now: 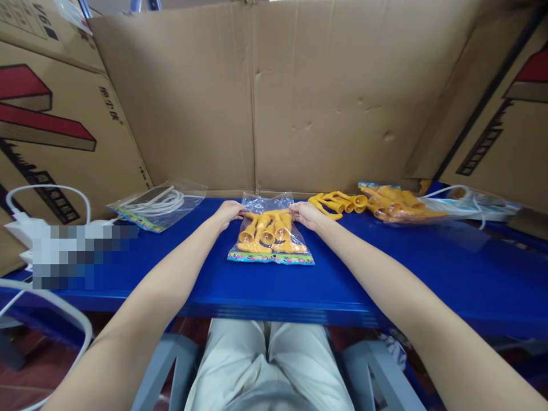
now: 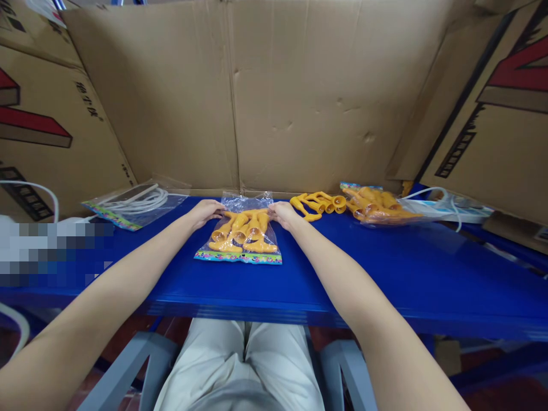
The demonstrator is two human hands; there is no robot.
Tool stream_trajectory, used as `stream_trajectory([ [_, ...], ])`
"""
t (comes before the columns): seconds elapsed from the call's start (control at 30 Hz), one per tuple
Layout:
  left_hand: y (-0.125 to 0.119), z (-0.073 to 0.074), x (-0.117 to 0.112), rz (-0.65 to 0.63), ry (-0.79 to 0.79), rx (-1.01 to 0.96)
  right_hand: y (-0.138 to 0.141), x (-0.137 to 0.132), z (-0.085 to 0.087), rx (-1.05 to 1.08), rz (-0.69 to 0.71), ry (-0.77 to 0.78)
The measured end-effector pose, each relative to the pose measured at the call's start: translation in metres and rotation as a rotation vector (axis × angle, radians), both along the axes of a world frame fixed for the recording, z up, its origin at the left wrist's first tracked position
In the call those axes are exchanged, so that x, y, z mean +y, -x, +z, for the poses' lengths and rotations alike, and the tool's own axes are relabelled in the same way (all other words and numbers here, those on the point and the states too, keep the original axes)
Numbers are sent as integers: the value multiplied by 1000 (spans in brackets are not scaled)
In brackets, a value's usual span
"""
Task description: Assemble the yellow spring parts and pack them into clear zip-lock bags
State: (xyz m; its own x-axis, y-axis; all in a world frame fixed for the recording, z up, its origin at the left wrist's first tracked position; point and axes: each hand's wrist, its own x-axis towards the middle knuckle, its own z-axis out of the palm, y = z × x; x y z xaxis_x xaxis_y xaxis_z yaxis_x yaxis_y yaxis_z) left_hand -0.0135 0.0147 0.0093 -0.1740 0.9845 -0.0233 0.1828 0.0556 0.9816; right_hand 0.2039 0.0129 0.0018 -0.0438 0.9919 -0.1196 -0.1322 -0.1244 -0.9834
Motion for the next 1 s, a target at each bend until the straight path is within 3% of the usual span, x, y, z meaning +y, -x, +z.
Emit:
stream_trajectory([
  [0.13,-1,0,-1,-50,11,-158,-2,0,-1,13,53,-13],
  [0.47,11,6,-3,-103,125,-112,-7,5,-3,38,77,-45],
  [0.6,16,5,-2,-141,73,-45,-11,7,-5,-25,121,-90],
  [0.8,18,-4,4,-216,-104,215,-17,10,-8,-352,191,-340],
  [1.0,24,-8,12,-259,-389,744,-17,12,-6,-834,200,-592],
])
